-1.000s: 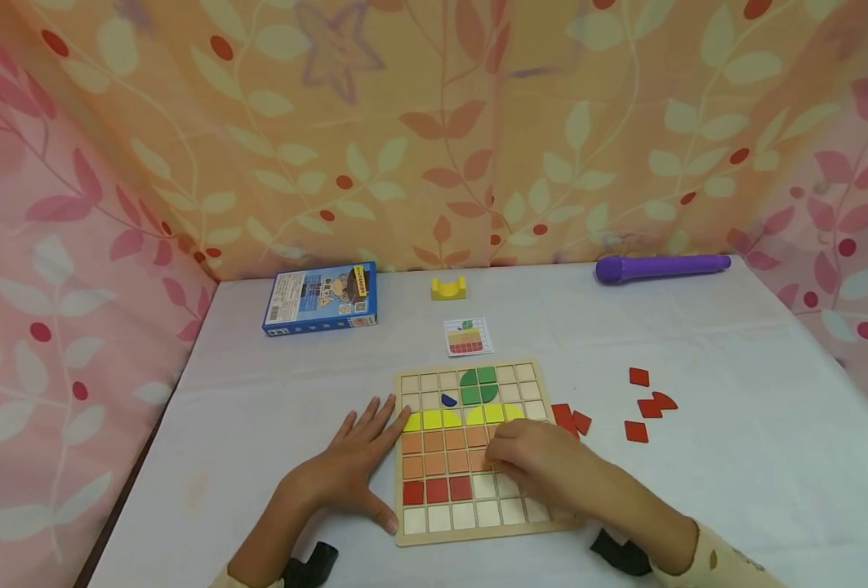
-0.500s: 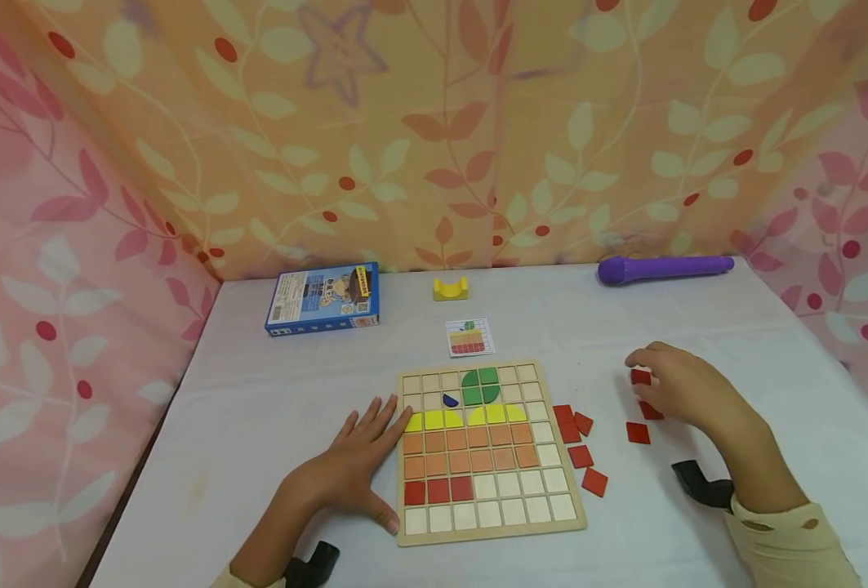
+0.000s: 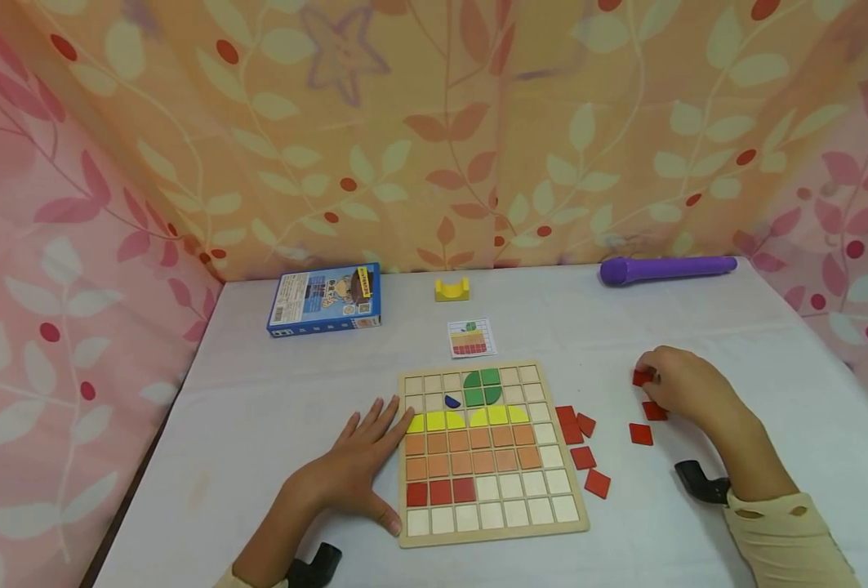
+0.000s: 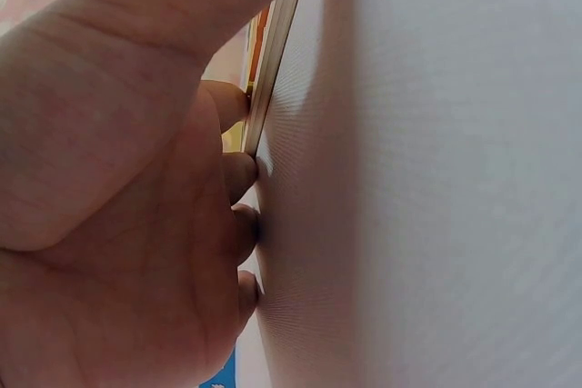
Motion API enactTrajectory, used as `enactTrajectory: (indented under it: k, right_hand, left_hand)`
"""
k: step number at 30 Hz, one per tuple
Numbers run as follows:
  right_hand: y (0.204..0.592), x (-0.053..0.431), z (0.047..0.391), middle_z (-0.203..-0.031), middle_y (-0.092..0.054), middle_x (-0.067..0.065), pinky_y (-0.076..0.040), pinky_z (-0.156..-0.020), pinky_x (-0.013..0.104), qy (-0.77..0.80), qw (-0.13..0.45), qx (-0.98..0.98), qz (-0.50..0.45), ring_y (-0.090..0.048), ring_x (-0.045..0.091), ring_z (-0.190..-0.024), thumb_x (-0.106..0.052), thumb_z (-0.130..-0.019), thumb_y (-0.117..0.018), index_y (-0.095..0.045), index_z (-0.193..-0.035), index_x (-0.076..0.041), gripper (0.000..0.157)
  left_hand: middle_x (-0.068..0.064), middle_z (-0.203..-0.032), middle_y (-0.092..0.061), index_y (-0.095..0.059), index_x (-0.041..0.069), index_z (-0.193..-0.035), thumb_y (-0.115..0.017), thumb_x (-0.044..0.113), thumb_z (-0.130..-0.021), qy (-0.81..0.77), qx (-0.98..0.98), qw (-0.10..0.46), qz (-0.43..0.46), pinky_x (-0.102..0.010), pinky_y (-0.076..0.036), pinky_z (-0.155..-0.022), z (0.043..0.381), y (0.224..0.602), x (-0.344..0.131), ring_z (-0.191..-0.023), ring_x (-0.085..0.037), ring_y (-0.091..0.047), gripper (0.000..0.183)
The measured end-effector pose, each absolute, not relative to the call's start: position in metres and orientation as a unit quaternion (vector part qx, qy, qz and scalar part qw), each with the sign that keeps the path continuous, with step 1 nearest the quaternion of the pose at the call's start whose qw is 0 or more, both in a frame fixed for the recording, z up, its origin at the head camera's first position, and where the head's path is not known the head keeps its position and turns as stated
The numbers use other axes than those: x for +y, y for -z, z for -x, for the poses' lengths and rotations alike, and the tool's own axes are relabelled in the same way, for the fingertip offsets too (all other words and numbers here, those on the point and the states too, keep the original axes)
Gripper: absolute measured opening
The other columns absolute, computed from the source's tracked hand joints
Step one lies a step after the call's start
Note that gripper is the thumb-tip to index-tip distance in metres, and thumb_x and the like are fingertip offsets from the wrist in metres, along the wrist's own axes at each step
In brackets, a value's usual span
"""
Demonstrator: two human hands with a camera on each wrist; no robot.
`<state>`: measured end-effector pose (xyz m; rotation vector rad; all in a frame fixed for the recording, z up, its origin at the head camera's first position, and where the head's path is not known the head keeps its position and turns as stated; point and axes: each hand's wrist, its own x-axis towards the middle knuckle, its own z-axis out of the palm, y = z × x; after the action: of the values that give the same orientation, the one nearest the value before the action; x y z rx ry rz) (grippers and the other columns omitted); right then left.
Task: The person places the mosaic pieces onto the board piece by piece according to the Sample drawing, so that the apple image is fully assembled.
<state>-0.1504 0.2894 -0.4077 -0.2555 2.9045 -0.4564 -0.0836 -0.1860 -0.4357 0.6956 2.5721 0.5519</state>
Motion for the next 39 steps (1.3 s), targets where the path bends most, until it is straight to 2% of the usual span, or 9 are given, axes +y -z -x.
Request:
enactTrajectory:
  k: [6,11,19,26,32,39]
  right_hand:
    - [0.410,0.288,0.151,-0.084,-0.063,0.009,-0.053,-0.070,0.049,0.145,0.097,0.981,0.088,-0.055,0.028,-0.076,0.001,-0.079,-0.073,-0.071,-0.101,0.004,0.022]
    - [0.411,0.285,0.151,-0.088,-0.066,0.012,-0.054,-0.077,0.054,0.149,0.095,0.980,0.090,-0.058,0.031,-0.082,-0.001,-0.079,-0.077,-0.071,-0.102,0.004,0.024]
    - [0.409,0.274,0.147,-0.091,-0.067,0.010,-0.054,-0.081,0.056,0.164,0.089,0.975,0.121,-0.059,0.030,-0.084,-0.001,-0.079,-0.076,-0.073,-0.103,0.003,0.024]
    - [0.402,0.249,0.136,-0.091,-0.065,0.000,-0.055,-0.081,0.049,0.178,0.058,0.965,0.181,-0.059,0.023,-0.084,-0.003,-0.080,-0.077,-0.074,-0.100,-0.004,0.019]
    - [0.396,0.220,0.121,-0.089,-0.061,-0.008,-0.055,-0.074,0.036,0.194,0.033,0.945,0.263,-0.057,0.012,-0.080,-0.002,-0.081,-0.078,-0.074,-0.097,-0.010,0.019]
    - [0.388,0.188,0.098,-0.089,-0.060,-0.010,-0.055,-0.070,0.026,0.193,0.055,0.929,0.312,-0.054,0.008,-0.078,-0.007,-0.080,-0.083,-0.075,-0.100,-0.011,0.021]
  left_hand:
    - [-0.011,-0.168,-0.004,-0.020,0.017,-0.162,-0.089,0.067,-0.051,-0.199,0.925,0.205,-0.252,-0.060,-0.002,-0.118,0.083,0.436,-0.186,-0.152,-0.035,0.004,0.141]
    - [-0.010,-0.168,-0.004,-0.019,0.017,-0.162,-0.089,0.067,-0.050,-0.195,0.926,0.206,-0.250,-0.059,-0.001,-0.118,0.083,0.436,-0.186,-0.152,-0.034,0.004,0.141]
    - [-0.010,-0.168,-0.004,-0.020,0.018,-0.162,-0.090,0.067,-0.051,-0.200,0.925,0.210,-0.247,-0.059,-0.001,-0.118,0.083,0.435,-0.185,-0.152,-0.034,0.005,0.140]
    - [-0.010,-0.168,-0.004,-0.020,0.018,-0.162,-0.090,0.066,-0.050,-0.199,0.926,0.208,-0.246,-0.059,-0.001,-0.118,0.083,0.435,-0.185,-0.152,-0.034,0.004,0.141]
    - [-0.011,-0.168,-0.004,-0.020,0.018,-0.162,-0.090,0.065,-0.050,-0.201,0.925,0.211,-0.244,-0.060,-0.001,-0.118,0.082,0.433,-0.185,-0.152,-0.035,0.004,0.140]
    - [-0.010,-0.168,-0.004,-0.020,0.018,-0.162,-0.090,0.066,-0.050,-0.200,0.925,0.210,-0.247,-0.059,-0.001,-0.118,0.082,0.432,-0.185,-0.152,-0.035,0.004,0.140]
